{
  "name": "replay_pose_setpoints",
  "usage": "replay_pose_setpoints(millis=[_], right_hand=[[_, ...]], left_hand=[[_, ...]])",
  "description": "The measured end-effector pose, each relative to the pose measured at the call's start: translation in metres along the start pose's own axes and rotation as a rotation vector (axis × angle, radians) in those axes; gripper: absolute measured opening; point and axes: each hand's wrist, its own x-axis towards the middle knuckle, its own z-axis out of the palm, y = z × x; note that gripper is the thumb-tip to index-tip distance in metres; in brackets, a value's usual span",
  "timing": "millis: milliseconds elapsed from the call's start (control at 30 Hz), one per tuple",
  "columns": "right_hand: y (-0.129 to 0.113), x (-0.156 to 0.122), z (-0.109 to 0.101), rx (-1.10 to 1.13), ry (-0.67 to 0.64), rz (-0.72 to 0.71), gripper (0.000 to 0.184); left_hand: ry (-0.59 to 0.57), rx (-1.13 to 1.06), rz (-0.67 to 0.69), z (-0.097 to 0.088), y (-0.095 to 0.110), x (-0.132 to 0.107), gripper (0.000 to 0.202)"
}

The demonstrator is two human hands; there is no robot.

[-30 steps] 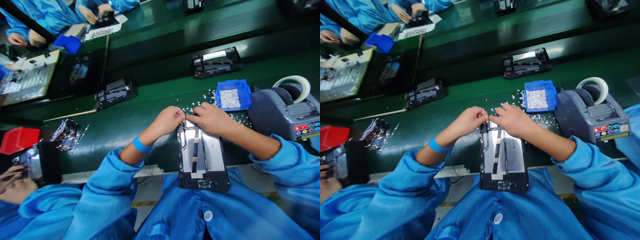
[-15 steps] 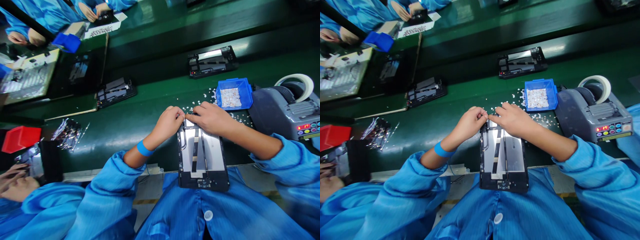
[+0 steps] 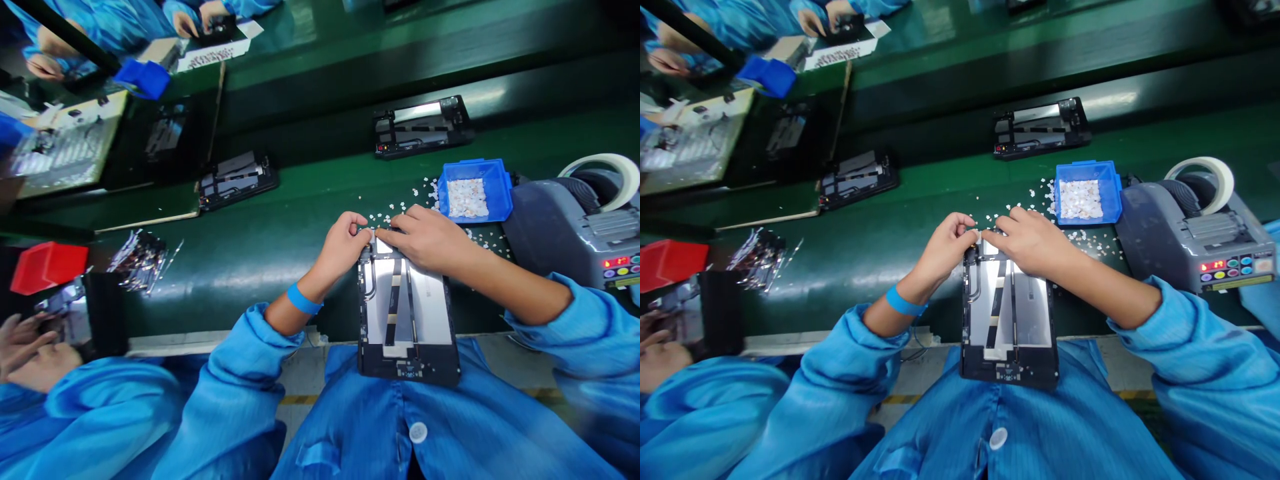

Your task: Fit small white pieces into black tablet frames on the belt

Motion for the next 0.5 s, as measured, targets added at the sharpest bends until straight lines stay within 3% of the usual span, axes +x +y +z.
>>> replay_pose_setpoints(millis=[167,500], right_hand=[[-0.0011,-0.0004,-0.002,-0.012,-0.006,0.01,0.039],[0.0023,0.0025,0.0033,0.045,0.042,0.028,0.038]], left_hand=[[-0.032,0.078,-0.01,-0.0011,0.0048,0.0043,0.019],[-0.062,0.328,0.147,-0.0075,0.0081,-0.0022,0.033]])
